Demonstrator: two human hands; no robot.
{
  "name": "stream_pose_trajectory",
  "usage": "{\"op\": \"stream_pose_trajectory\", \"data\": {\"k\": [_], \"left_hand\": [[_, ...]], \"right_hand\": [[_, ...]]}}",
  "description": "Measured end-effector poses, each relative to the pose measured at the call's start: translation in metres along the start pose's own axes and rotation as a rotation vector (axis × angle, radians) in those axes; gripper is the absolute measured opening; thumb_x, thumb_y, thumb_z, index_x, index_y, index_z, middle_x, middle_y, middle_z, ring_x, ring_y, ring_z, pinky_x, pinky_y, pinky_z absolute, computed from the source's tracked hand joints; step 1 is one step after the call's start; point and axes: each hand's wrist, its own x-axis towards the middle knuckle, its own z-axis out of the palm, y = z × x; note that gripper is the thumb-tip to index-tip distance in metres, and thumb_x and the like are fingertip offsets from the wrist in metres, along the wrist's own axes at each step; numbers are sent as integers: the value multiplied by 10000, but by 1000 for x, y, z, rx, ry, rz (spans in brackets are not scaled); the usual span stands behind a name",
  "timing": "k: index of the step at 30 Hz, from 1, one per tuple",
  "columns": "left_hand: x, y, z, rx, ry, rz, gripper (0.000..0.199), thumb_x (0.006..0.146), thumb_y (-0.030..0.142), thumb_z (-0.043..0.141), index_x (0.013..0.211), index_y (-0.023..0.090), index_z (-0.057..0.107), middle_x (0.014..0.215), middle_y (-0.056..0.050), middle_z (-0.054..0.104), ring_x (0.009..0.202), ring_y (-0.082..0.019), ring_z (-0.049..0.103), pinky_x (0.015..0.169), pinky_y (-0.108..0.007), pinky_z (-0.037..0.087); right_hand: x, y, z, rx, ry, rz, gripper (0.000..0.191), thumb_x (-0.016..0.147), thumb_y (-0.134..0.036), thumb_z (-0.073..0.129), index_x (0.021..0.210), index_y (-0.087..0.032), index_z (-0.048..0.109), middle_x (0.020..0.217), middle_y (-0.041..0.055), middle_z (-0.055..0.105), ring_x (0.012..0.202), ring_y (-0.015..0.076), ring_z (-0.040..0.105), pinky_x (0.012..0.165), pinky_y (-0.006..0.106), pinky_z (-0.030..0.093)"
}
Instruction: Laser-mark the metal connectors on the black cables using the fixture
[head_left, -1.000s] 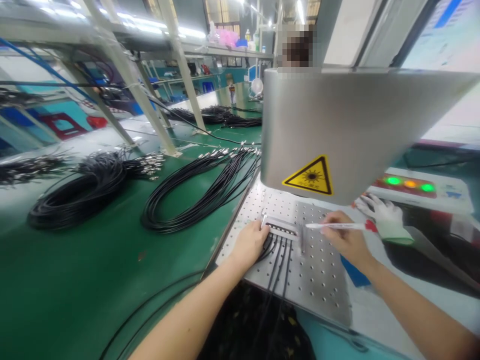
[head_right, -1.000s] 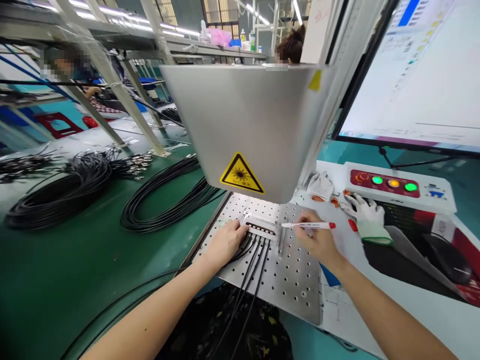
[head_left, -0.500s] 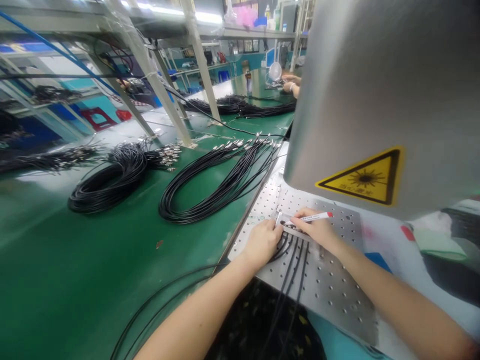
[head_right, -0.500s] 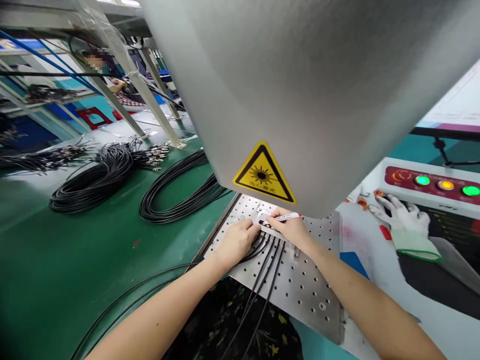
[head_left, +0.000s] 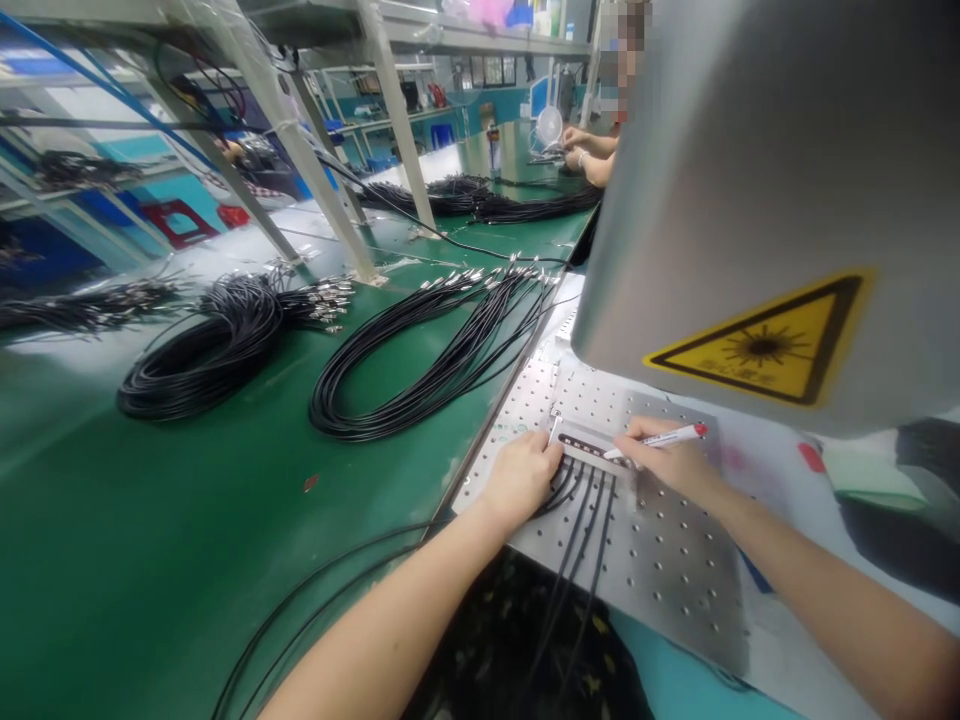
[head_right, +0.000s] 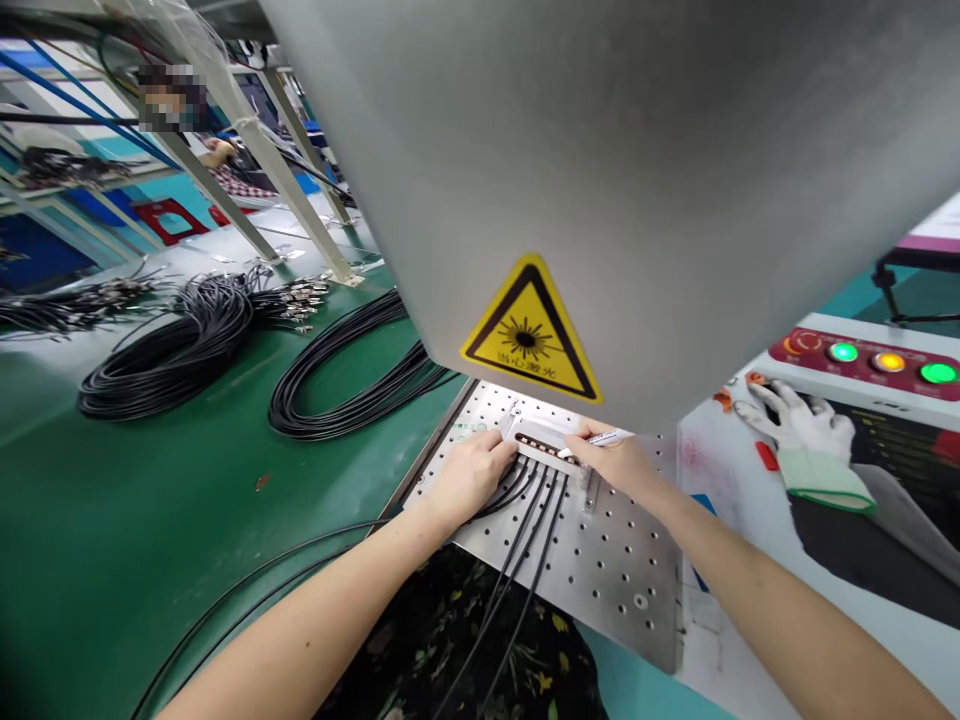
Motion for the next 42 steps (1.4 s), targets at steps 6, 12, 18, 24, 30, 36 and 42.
{"op": "stream_pose_trajectory", "data": {"k": [6,12,18,24,30,36,42], "left_hand": [[1,0,1,11,-4,2,218,912,190,358,929,176,575,845,-65,546,797,-197,511,693,-303,439],[2,-1,4,11,12,5,205,911,197,366,888,170,568,852,-63,547,809,-198,515,691,-304,435],[3,1,-3,27,-17,-6,177,893,166,389,868,170,564,851,-65,548,803,-192,510,690,-306,424],[3,5,-14,201,199,-73,442,813,232,555,1232,243,415,1118,-89,500,994,-273,445,778,-392,402],[6,6,-21,208,260,-63,456,746,225,632,1167,230,459,1210,-92,445,1096,-286,379,826,-401,374],[4,6,-22,163,200,-79,329,750,242,627,1060,211,523,1092,-88,497,1036,-281,405,790,-394,366],[4,2,-21,155,199,-110,292,747,278,643,1015,214,549,1054,-78,505,1012,-279,410,776,-383,363]], "right_hand": [[-11,2,-11,-31,42,-30,267,737,-298,529,499,-207,449,478,-40,485,481,111,448,485,243,322],[-15,0,-14,-51,48,-4,265,729,-318,537,497,-205,473,475,-40,501,484,113,462,485,235,329],[-20,-7,-23,-86,116,-11,272,769,-368,524,551,-207,498,511,-34,525,506,126,489,503,238,362],[-45,37,-60,-694,417,-291,197,863,-268,419,902,-179,590,858,71,635,823,222,571,720,329,405],[-75,80,-70,-1131,319,-266,326,831,-89,361,1034,-206,588,1004,95,603,912,243,541,848,431,350],[-63,33,-4,-573,301,-221,367,745,-337,569,1094,-234,520,1149,93,489,1089,266,467,908,419,387],[-52,24,24,-536,255,-223,233,725,-262,566,948,-251,504,1137,73,479,1142,286,418,948,472,347]]}}
